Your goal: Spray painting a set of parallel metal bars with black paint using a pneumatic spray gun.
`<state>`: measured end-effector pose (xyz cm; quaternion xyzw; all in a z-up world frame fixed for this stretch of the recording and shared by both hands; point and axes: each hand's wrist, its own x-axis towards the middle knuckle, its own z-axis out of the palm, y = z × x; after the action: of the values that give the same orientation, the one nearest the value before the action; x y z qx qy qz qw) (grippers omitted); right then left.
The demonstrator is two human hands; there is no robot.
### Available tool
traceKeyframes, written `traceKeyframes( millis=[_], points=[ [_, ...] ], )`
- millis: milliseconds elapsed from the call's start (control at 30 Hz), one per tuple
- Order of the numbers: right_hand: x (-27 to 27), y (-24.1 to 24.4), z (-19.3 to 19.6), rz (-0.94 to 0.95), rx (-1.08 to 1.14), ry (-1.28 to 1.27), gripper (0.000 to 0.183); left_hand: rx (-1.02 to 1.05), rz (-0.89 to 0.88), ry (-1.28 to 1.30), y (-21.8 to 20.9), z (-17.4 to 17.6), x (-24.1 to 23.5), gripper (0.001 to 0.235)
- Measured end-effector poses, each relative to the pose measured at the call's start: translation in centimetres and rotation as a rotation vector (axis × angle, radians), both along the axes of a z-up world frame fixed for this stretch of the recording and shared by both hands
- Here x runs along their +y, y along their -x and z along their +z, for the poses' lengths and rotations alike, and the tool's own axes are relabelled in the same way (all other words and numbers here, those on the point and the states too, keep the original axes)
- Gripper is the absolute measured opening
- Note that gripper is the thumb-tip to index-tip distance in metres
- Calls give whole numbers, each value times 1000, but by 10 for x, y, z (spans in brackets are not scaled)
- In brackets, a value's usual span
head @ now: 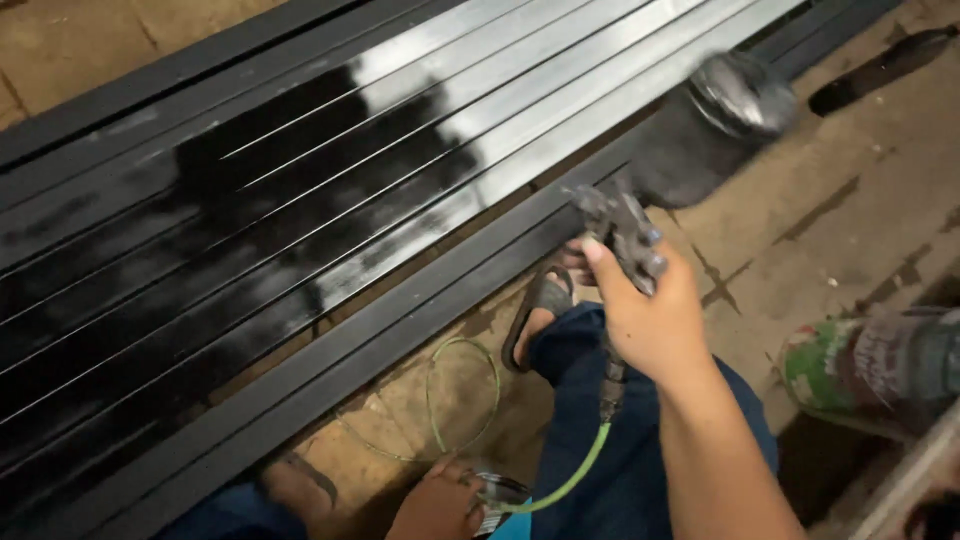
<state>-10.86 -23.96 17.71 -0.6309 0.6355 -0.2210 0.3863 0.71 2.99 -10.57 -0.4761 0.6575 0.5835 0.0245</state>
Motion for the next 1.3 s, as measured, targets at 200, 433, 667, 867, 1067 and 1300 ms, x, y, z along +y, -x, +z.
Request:
traceKeyframes(
  millis=[200, 433, 667, 867, 1067, 1300],
  points=[
    [-8, 26, -6, -7, -149, 81, 28, 12, 146, 22, -3, 63, -17, 30],
    [-27, 38, -30, 32, -414, 84, 23, 29, 240, -107, 5, 75, -27, 57],
    [-29, 31, -19, 85, -449, 43, 35, 84, 198, -70, 8, 64, -35, 40],
    [-35, 23, -25, 13, -439, -45, 32, 76, 207, -57, 6, 76, -40, 40],
    [-31, 19, -18, 157, -429, -109, 38, 62, 241, -100, 7, 78, -42, 36],
    [-25, 19, -26, 309, -459, -128, 31, 15, 156, -173, 8, 79, -42, 43]
  ],
)
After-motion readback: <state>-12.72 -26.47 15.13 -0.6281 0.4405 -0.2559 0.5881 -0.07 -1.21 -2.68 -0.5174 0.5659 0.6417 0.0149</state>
